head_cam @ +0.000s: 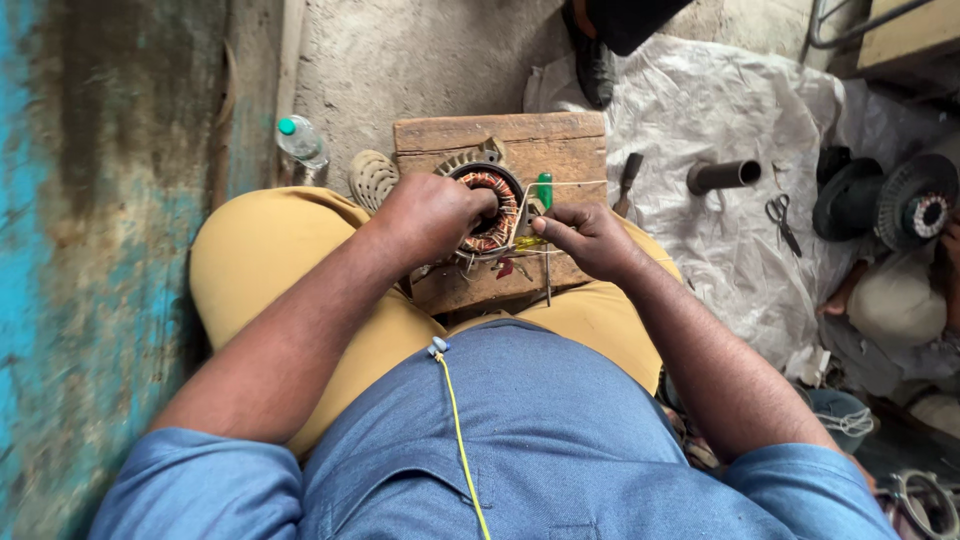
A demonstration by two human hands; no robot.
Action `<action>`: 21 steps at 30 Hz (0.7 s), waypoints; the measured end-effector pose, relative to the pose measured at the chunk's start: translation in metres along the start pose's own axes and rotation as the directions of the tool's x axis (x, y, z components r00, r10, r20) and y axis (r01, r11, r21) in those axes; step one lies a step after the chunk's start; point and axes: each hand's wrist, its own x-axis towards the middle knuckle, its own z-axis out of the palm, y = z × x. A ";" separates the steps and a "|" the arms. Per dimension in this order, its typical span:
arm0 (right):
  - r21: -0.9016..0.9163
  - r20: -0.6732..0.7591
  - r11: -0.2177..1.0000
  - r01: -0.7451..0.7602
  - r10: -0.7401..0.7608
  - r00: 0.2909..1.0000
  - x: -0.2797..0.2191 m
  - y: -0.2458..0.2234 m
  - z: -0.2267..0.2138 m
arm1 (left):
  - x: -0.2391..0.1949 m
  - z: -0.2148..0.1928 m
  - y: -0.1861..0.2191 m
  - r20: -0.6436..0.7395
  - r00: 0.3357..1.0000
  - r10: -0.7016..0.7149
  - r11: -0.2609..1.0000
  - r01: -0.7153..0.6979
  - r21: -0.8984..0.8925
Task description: The person sits on the floor and repairs a motor stator by hand, using a screwdriver to adjust and secure copper windings. The person repeatedly inserts and tightens wires within the stator slots while seated.
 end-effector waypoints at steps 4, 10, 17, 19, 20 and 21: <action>0.056 -0.017 0.998 -0.009 0.010 1.000 0.002 0.005 0.003 | 0.000 0.003 0.000 -0.032 0.999 0.002 1.000 -0.002 0.008; 0.104 -0.026 0.994 -0.025 0.028 0.999 0.004 0.009 0.004 | -0.003 0.008 0.005 -0.046 0.997 -0.055 0.995 0.058 0.076; -0.001 -0.141 0.984 0.177 -0.175 0.974 -0.003 0.017 0.017 | -0.012 0.014 0.009 -0.133 0.987 -0.087 0.994 0.095 0.053; 0.106 -0.134 0.983 0.153 -0.138 0.981 -0.002 0.019 0.019 | -0.012 0.013 0.009 -0.116 0.989 -0.094 0.992 0.103 0.070; 0.115 -0.119 0.987 0.110 -0.097 0.988 -0.003 0.020 0.020 | -0.012 0.013 0.011 -0.112 0.989 -0.098 0.992 0.106 0.071; 0.124 -0.103 0.990 0.068 -0.055 0.993 -0.004 0.021 0.020 | -0.012 0.014 0.012 -0.108 0.989 -0.102 0.991 0.110 0.072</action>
